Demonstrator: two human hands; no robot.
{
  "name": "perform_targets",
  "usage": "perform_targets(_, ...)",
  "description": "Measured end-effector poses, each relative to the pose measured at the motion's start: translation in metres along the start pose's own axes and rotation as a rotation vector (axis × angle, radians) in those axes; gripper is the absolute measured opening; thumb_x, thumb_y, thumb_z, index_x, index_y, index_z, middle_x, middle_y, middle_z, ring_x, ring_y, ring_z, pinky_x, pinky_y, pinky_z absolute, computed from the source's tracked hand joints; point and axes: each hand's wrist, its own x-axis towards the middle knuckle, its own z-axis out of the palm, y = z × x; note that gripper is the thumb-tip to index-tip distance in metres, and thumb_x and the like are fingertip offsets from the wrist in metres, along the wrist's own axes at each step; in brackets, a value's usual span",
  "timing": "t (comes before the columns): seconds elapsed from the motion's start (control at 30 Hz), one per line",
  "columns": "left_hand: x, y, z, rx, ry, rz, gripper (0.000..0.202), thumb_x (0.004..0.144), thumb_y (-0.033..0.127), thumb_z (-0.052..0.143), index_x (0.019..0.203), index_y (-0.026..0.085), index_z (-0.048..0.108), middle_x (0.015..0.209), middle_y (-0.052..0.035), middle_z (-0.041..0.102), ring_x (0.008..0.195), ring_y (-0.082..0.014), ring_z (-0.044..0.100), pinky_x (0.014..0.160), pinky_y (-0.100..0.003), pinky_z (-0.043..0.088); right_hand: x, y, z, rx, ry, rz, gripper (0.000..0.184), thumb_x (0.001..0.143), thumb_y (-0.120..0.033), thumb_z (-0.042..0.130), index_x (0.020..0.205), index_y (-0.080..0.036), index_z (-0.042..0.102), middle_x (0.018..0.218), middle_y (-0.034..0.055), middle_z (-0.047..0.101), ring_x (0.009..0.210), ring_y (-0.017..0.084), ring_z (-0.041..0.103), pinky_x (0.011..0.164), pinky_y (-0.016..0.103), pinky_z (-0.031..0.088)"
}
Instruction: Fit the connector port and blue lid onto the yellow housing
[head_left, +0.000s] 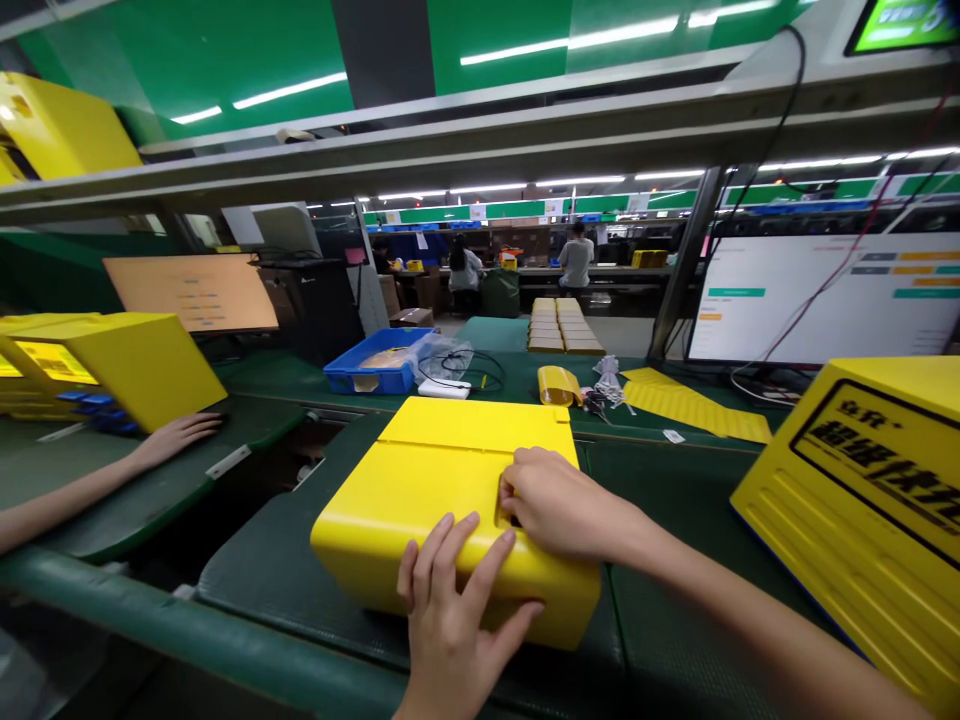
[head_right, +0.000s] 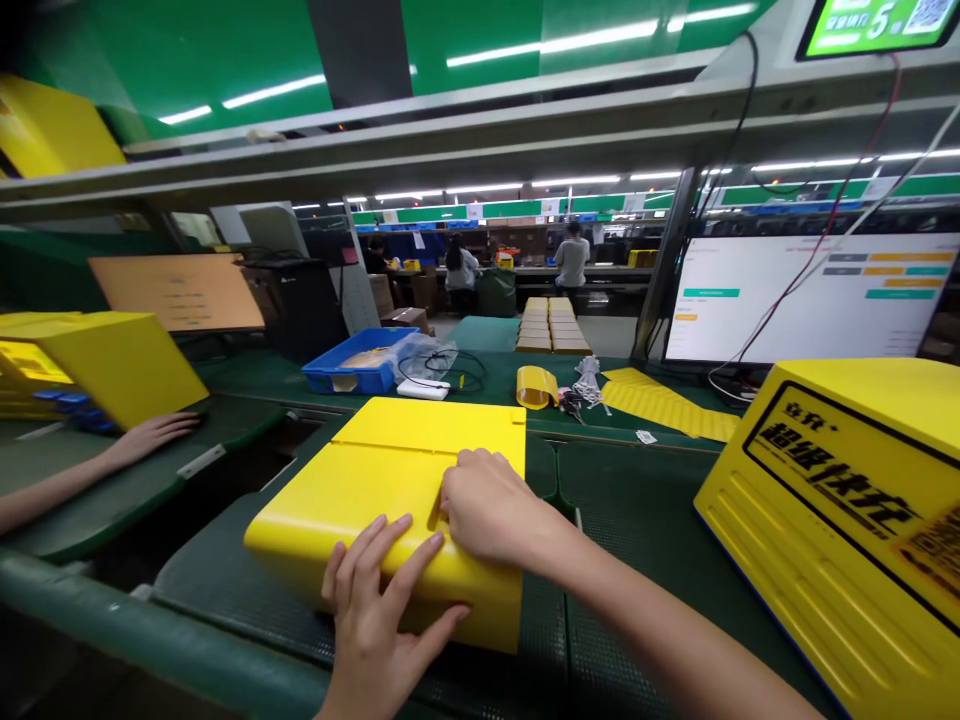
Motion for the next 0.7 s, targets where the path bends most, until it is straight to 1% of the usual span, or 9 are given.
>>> perform_targets(0.17, 0.001, -0.001, 0.000, -0.005, -0.003, -0.020, 0.052, 0.069, 0.039, 0.070, 0.118, 0.029, 0.057, 0.121, -0.0111, 0.053, 0.120, -0.0293, 0.043, 0.110, -0.046, 0.017, 0.002, -0.002, 0.002, -0.130, 0.007, -0.004, 0.021, 0.082, -0.019, 0.042, 0.080, -0.013, 0.062, 0.087, 0.0133, 0.058, 0.078, 0.024, 0.051, 0.068, 0.036, 0.037)
perform_targets(0.33, 0.000, 0.002, 0.001, -0.009, -0.004, -0.019, 0.052, 0.069, 0.039, 0.070, 0.119, 0.029, 0.056, 0.123, -0.0109, 0.053, 0.121, -0.0295, 0.043, 0.110, -0.047, 0.018, 0.004, -0.005, -0.008, -0.130, -0.098, -0.010, 0.023, 0.083, -0.016, 0.041, 0.079, -0.013, 0.064, 0.090, 0.0140, 0.060, 0.081, 0.024, 0.053, 0.066, 0.033, 0.037)
perform_targets(0.47, -0.007, 0.001, -0.008, -0.110, -0.023, -0.022, 0.051, 0.073, 0.031, 0.067, 0.122, 0.029, 0.051, 0.120, -0.0090, 0.054, 0.122, -0.0276, 0.044, 0.109, -0.046, 0.022, 0.004, -0.002, -0.009, -0.073, -0.080, -0.010, 0.020, 0.083, -0.020, 0.043, 0.078, -0.015, 0.062, 0.087, 0.0120, 0.060, 0.078, 0.023, 0.052, 0.065, 0.032, 0.036)
perform_targets(0.53, -0.008, -0.022, -0.010, -0.224, 0.059, -0.100, 0.048, 0.078, 0.024, 0.060, 0.124, 0.027, 0.047, 0.116, -0.0080, 0.055, 0.118, -0.0240, 0.047, 0.105, -0.042, 0.033, 0.002, 0.001, -0.007, 0.024, -0.045, -0.003, 0.020, 0.085, -0.020, 0.042, 0.078, -0.016, 0.060, 0.086, 0.0099, 0.060, 0.078, 0.021, 0.051, 0.068, 0.032, 0.037)
perform_targets(0.57, -0.007, -0.042, -0.009, -0.249, 0.144, -0.203, 0.045, 0.081, 0.022, 0.055, 0.125, 0.026, 0.046, 0.114, -0.0081, 0.055, 0.116, -0.0223, 0.049, 0.102, -0.040, 0.037, 0.000, 0.003, -0.005, 0.083, -0.025, 0.009, 0.020, 0.086, -0.020, 0.041, 0.078, -0.016, 0.059, 0.086, 0.0089, 0.059, 0.079, 0.020, 0.051, 0.070, 0.032, 0.037)
perform_targets(0.6, -0.005, -0.068, -0.006, -0.224, 0.250, -0.341, 0.042, 0.083, 0.023, 0.049, 0.125, 0.024, 0.045, 0.114, -0.0086, 0.054, 0.114, -0.0211, 0.050, 0.099, -0.038, 0.041, -0.002, 0.004, -0.004, 0.143, -0.005, 0.019, 0.021, 0.088, -0.019, 0.040, 0.079, -0.016, 0.058, 0.087, 0.0081, 0.059, 0.080, 0.019, 0.051, 0.072, 0.031, 0.038)
perform_targets(0.63, -0.002, -0.100, -0.002, -0.154, 0.340, -0.549, 0.038, 0.086, 0.027, 0.042, 0.124, 0.021, 0.044, 0.117, -0.0106, 0.052, 0.115, -0.0209, 0.049, 0.101, -0.039, 0.040, -0.004, 0.005, -0.002, 0.199, 0.019, 0.025, 0.020, 0.089, -0.019, 0.039, 0.081, -0.016, 0.058, 0.088, 0.0074, 0.059, 0.082, 0.018, 0.051, 0.075, 0.030, 0.038)
perform_targets(0.67, 0.001, -0.134, 0.002, -0.063, 0.358, -0.745, 0.039, 0.089, 0.031, 0.033, 0.123, 0.015, 0.042, 0.119, -0.0134, 0.052, 0.116, -0.0209, 0.049, 0.102, -0.039, 0.040, -0.006, 0.006, -0.001, 0.245, 0.043, 0.018, 0.020, 0.089, -0.019, 0.039, 0.083, -0.016, 0.057, 0.089, 0.0069, 0.059, 0.083, 0.017, 0.051, 0.077, 0.030, 0.038)
perform_targets(0.7, 0.003, -0.169, 0.007, 0.022, 0.240, -0.897, 0.044, 0.090, 0.031, 0.021, 0.125, 0.010, 0.037, 0.122, -0.0170, 0.050, 0.117, -0.0208, 0.049, 0.100, -0.037, 0.043, -0.008, 0.006, 0.000, 0.274, 0.066, 0.005, 0.018, 0.090, -0.020, 0.039, 0.085, -0.016, 0.056, 0.090, 0.0065, 0.058, 0.085, 0.017, 0.050, 0.078, 0.030, 0.038)
